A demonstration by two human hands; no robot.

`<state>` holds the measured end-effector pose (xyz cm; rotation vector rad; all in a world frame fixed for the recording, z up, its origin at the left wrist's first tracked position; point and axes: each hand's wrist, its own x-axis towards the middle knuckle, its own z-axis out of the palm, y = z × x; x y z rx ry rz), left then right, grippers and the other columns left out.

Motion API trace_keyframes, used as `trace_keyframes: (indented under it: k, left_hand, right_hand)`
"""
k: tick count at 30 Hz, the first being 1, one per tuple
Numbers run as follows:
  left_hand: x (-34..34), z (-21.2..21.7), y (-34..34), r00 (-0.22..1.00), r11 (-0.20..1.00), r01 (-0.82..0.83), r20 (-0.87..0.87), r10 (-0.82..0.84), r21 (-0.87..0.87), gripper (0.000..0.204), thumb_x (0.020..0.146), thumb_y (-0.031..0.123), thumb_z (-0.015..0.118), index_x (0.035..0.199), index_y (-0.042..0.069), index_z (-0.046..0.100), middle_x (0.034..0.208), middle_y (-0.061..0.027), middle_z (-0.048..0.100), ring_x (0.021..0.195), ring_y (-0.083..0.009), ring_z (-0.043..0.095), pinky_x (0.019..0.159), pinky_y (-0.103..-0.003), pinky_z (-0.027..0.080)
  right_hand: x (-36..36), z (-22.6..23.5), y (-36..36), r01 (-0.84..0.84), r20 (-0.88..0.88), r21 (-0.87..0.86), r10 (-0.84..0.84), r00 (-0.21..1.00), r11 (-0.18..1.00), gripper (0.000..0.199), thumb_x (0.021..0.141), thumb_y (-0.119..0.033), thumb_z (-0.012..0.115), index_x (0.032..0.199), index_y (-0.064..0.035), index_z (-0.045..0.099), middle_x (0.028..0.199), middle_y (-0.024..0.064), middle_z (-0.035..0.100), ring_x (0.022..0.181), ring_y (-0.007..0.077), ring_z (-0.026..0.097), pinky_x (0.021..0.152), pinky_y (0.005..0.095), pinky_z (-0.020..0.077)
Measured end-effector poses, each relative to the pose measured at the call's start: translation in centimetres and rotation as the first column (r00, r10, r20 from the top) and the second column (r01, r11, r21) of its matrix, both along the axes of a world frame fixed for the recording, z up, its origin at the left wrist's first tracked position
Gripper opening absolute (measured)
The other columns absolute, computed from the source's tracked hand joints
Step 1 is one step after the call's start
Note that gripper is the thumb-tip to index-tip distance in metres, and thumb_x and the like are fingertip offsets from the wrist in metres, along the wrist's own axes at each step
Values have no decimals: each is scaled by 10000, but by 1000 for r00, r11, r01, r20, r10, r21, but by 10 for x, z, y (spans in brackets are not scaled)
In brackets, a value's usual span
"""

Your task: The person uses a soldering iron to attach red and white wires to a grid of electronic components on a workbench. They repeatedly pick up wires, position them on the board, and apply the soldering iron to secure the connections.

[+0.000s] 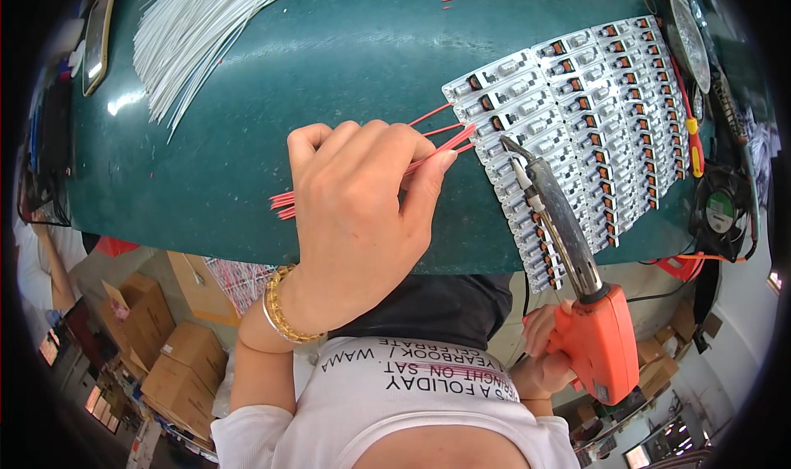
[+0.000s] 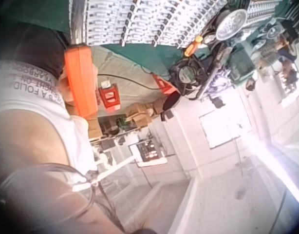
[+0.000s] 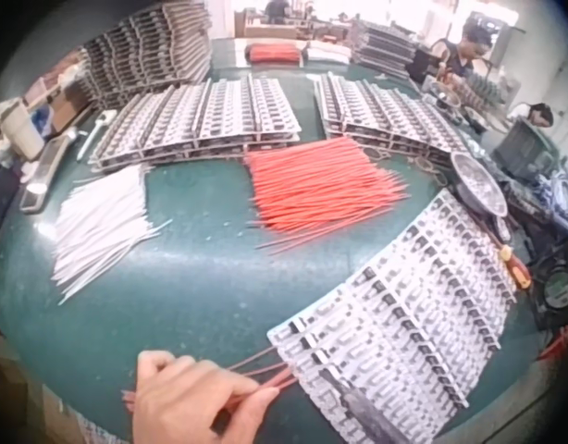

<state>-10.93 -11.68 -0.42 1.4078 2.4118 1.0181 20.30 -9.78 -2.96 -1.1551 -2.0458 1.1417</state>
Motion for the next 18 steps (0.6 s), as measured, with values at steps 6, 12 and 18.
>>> trace_keyframes:
  k: [6, 12, 18]
  left_hand:
    - [0, -1, -3, 999, 999, 31, 30, -33, 42, 135, 808, 122, 739, 736, 76, 635, 675, -9, 575, 668, -189, 494, 780, -336, 336]
    - [5, -1, 0, 997, 997, 70, 9, -71, 33, 127, 799, 121, 745, 733, 83, 644, 682, -4, 581, 684, -191, 493, 784, -340, 329]
    - [3, -2, -2, 998, 997, 64, -4, -64, 43, 129, 796, 125, 749, 730, 84, 646, 680, -3, 578, 683, -191, 492, 774, -341, 328]
  right_hand:
    - [-1, 8, -1, 48, 4, -133, -48, 999, 990, 893, 818, -653, 634, 1264, 100, 457, 519, -25, 444, 433, 112, 431, 471, 267, 389]
    - [7, 29, 5, -70, 302, -269, 153, 941, 960, 349, 826, -383, 608, 911, -44, 625, 788, 106, 580, 715, 280, 564, 600, 376, 402]
    - [18, 9, -12, 51, 81, -189, -37, 996, 981, 348, 828, -379, 615, 904, -39, 625, 817, 52, 574, 676, 262, 540, 595, 364, 401]
